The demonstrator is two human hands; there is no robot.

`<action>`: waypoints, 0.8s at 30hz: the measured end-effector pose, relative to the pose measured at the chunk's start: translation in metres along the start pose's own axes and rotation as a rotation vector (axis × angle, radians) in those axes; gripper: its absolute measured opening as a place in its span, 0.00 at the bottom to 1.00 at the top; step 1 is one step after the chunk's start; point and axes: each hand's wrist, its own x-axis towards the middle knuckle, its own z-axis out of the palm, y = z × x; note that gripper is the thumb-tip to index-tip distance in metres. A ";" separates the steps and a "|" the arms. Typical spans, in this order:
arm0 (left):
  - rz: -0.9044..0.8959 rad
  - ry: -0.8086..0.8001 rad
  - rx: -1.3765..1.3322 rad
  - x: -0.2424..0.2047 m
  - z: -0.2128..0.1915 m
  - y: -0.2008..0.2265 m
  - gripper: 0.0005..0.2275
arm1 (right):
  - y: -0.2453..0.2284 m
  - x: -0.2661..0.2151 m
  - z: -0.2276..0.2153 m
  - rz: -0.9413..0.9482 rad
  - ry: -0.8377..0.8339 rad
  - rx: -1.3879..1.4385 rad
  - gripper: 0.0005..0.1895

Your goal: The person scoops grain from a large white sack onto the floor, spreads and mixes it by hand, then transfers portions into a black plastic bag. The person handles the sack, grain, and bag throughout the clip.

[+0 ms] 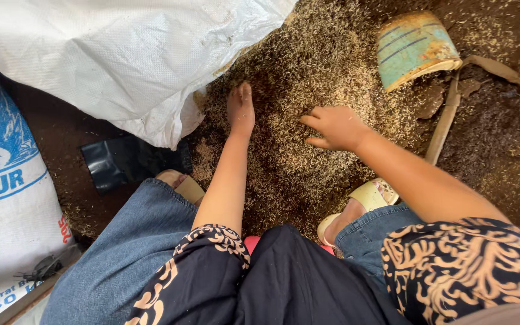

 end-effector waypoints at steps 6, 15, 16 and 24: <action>0.008 0.053 -0.009 -0.015 0.007 -0.004 0.36 | -0.013 0.026 0.033 0.280 -0.276 0.086 0.21; 0.011 0.101 -0.218 -0.056 -0.035 0.013 0.32 | 0.033 0.059 -0.045 0.529 -0.506 1.140 0.30; 0.043 0.121 -0.210 -0.062 -0.039 0.016 0.31 | 0.026 0.057 -0.057 0.578 -0.478 1.218 0.32; 0.239 -0.023 -0.226 -0.120 -0.042 0.070 0.22 | -0.024 0.017 -0.063 0.622 0.187 2.031 0.19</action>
